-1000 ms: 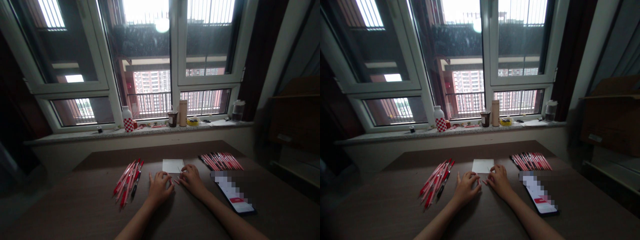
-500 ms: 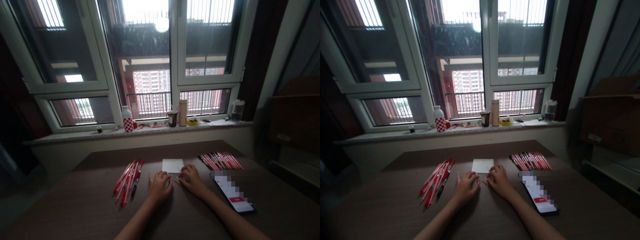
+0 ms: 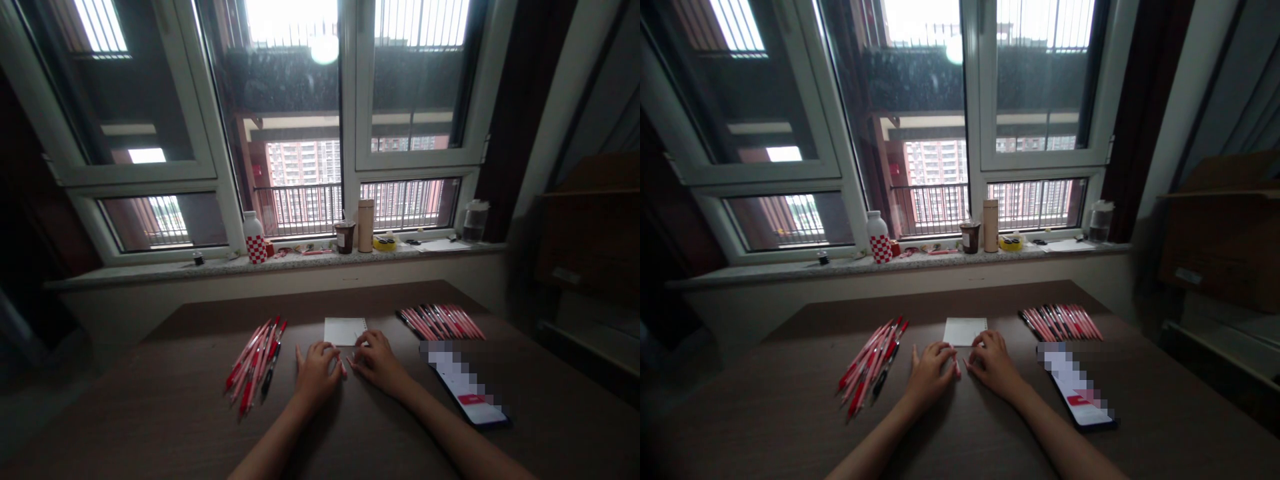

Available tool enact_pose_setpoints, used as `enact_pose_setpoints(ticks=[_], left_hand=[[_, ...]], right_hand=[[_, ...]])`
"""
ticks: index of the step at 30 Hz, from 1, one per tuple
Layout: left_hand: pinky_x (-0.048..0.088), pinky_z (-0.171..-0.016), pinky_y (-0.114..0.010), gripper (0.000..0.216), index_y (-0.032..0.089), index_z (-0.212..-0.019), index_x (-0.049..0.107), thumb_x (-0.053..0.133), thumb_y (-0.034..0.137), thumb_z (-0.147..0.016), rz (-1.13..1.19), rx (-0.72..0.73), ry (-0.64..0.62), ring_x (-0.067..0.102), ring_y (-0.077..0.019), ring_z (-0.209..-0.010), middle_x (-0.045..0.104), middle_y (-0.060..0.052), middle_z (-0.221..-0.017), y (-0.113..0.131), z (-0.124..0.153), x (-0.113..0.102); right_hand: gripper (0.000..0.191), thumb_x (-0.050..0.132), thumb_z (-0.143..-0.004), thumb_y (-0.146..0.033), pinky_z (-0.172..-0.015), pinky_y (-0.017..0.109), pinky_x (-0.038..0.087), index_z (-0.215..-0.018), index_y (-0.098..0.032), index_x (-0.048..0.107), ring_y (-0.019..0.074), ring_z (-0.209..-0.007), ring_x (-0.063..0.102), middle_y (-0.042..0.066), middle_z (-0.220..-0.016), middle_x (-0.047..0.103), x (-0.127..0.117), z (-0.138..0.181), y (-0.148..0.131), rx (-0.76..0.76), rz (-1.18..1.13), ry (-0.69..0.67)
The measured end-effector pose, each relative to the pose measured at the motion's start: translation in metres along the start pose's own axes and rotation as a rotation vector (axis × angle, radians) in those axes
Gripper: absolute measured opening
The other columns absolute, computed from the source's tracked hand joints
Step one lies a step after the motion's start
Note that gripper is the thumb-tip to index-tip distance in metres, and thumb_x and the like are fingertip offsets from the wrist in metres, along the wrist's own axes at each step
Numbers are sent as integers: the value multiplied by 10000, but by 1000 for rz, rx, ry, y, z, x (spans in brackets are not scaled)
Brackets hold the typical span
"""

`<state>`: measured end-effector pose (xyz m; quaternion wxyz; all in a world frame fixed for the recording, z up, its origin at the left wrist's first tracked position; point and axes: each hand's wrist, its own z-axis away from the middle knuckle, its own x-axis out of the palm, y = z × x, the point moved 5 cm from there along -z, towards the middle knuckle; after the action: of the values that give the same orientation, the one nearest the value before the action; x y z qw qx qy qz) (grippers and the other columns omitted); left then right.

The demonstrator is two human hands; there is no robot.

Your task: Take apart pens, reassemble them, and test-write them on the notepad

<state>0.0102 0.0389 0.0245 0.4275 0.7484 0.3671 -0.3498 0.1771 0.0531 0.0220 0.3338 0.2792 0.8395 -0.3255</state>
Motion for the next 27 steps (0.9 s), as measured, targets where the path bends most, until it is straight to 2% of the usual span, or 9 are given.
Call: enact_pose_setpoints(ticks=[10,17,22,27], left_hand=[[39,-1069,-680,229,334,-1023,637,517,299,-832,-16,-2,-14,486,-235,-1184,610,-11,-1182,0,0,-2],[28,-1074,-677,235,326,-1035,635,518,300,-833,0,1,-1,486,-235,-1186,606,-19,-1183,-2,0,-1],[37,-1077,-675,260,316,-1060,635,502,293,-838,4,-10,-2,497,-245,-1173,605,-36,-1183,-1,0,-3],[40,-1080,-668,264,310,-1063,632,489,280,-843,-5,-21,-3,503,-236,-1168,606,-33,-1179,0,0,-5]], right_hand=[[111,703,-744,-313,-997,441,310,-737,-224,637,261,-1117,421,47,-1072,574,-1,-3,-4,48,58,-7],[106,605,-786,-261,-930,405,359,-883,-218,612,254,-1024,464,75,-1000,576,-12,0,10,143,132,78],[146,557,-811,-335,-845,376,391,-825,-194,591,260,-960,477,86,-922,570,-13,4,23,252,228,103],[164,630,-751,-351,-834,369,395,-714,-200,578,268,-969,470,93,-953,569,-9,5,24,251,241,61]])
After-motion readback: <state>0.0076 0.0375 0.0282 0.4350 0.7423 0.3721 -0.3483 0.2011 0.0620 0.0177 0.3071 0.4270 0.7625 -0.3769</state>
